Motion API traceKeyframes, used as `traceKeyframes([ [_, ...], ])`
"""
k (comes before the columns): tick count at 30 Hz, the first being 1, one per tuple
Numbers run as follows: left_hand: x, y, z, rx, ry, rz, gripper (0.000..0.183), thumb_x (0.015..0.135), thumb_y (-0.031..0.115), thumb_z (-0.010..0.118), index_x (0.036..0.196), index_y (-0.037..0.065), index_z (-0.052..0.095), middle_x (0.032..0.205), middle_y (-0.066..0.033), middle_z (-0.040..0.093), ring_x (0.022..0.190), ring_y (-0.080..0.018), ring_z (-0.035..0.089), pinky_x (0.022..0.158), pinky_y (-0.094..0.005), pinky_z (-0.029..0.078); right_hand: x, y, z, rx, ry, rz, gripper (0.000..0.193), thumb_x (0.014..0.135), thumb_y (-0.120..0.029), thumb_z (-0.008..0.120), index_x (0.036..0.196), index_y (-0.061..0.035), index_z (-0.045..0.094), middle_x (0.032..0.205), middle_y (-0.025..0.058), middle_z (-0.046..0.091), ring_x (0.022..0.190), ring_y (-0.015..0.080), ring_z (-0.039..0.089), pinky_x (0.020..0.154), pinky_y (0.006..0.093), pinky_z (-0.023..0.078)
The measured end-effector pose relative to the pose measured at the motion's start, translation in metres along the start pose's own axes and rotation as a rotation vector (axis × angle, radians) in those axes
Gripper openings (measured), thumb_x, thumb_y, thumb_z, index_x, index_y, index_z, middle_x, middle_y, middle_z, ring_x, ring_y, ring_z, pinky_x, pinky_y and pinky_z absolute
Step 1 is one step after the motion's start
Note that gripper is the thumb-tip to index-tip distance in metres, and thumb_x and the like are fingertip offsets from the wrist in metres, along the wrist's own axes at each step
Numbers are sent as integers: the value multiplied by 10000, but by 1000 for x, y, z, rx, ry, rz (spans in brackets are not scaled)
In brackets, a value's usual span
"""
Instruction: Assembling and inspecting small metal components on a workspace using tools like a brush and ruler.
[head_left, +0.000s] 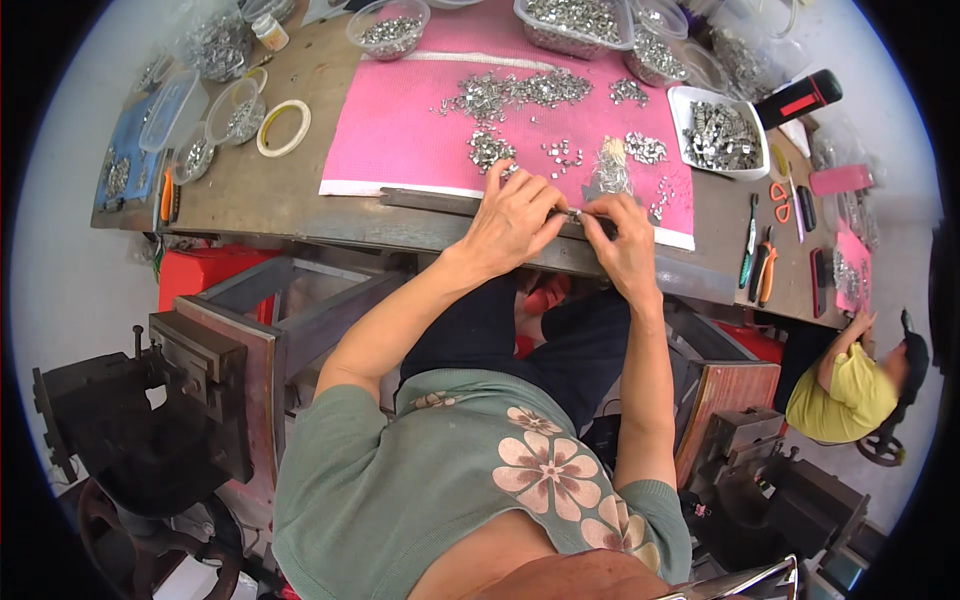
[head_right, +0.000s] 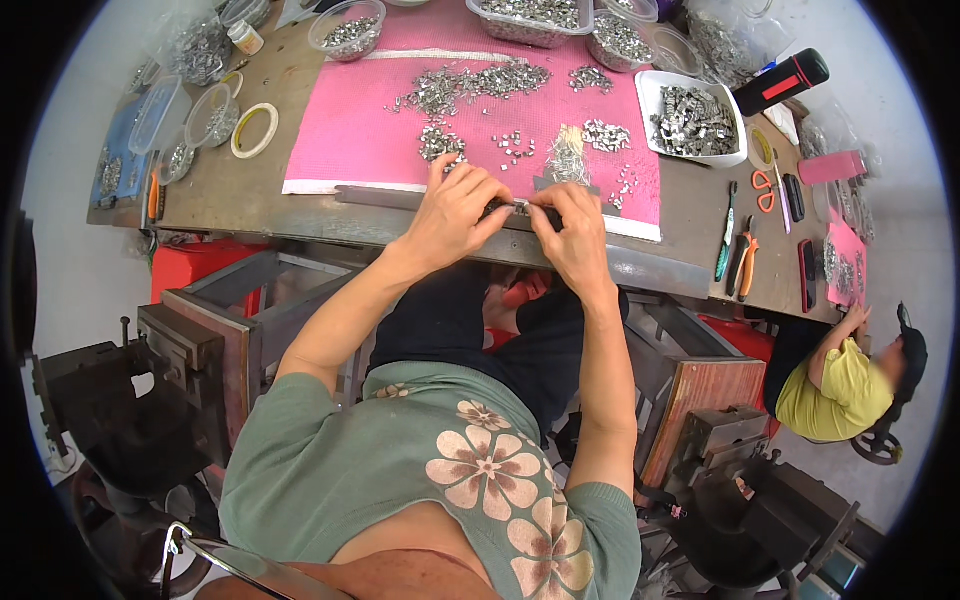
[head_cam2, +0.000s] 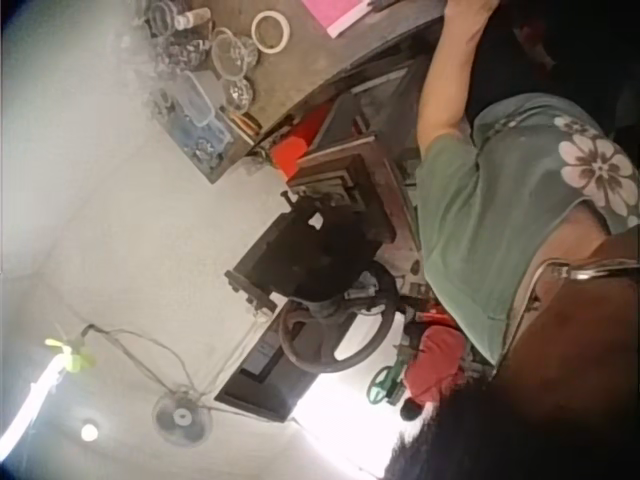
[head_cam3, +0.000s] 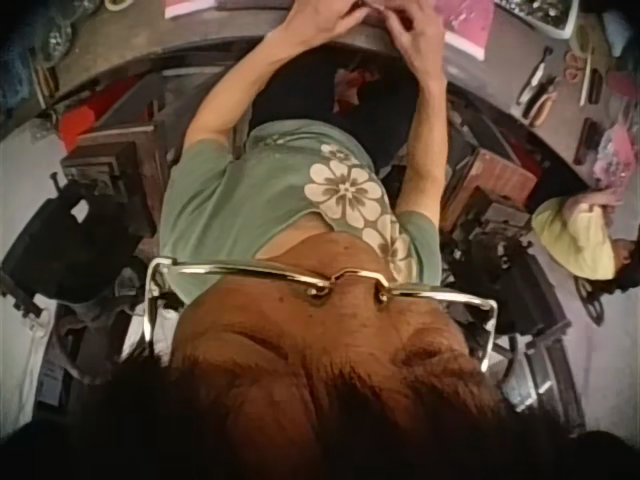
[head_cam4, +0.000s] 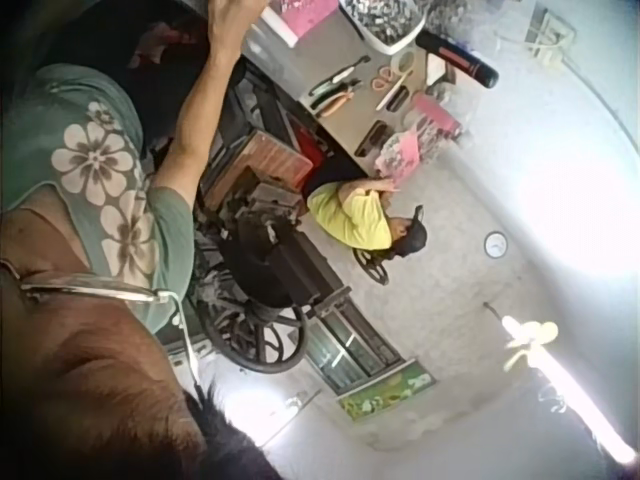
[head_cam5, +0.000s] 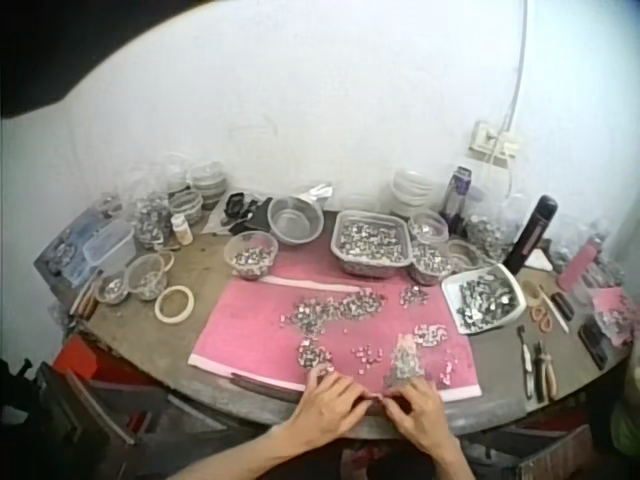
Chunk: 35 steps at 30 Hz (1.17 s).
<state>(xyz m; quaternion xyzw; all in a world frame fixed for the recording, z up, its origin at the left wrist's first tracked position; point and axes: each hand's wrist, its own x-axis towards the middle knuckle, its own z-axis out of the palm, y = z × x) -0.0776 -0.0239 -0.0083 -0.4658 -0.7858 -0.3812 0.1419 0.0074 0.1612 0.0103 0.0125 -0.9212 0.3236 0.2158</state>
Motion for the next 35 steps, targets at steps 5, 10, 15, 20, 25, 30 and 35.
traceKeyframes([
  [5,-2,0,6,58,6,12,108,870,157,713,944,103,657,905,-23,610,901,-228,581,1041,-496,327,-9,-1,5,-88,56,-113,141,806,-47,764,924,-68,690,943,60,667,918,256,624,840,383,435],
  [10,-4,4,8,113,15,2,89,878,141,698,946,110,649,905,-21,595,908,-228,574,1047,-502,324,-6,-1,4,-103,48,-165,160,811,-30,753,961,-71,718,943,67,666,905,264,625,834,385,441],
  [15,-4,7,10,109,16,-45,97,885,142,693,961,111,641,900,-28,600,916,-238,577,1053,-506,317,30,14,14,-102,76,-99,138,860,-48,703,993,-71,732,878,91,630,853,291,615,792,399,444],
  [20,5,-2,5,112,70,-85,95,881,140,694,955,113,642,892,-36,614,917,-242,581,1048,-525,313,54,30,29,-239,7,-98,98,869,-96,709,963,-70,714,850,99,605,854,299,599,785,412,431],
  [25,21,-29,7,219,37,-102,86,879,204,716,940,145,700,876,-16,620,936,-233,576,1045,-528,301,40,22,20,-133,34,-60,92,862,-98,719,935,-47,694,865,92,618,870,290,607,804,402,433],
  [30,27,-37,11,225,-14,-95,79,837,214,737,879,148,727,868,-20,624,943,-227,571,1025,-539,300,5,2,3,131,-9,82,92,840,-40,733,920,-35,688,907,81,668,864,268,647,814,372,443],
  [35,30,-35,11,243,-22,-69,81,823,207,736,872,142,743,874,-31,640,948,-230,571,1003,-550,304,-11,3,1,24,53,-1,120,842,-51,744,955,-57,707,944,67,682,937,255,653,857,369,445],
])
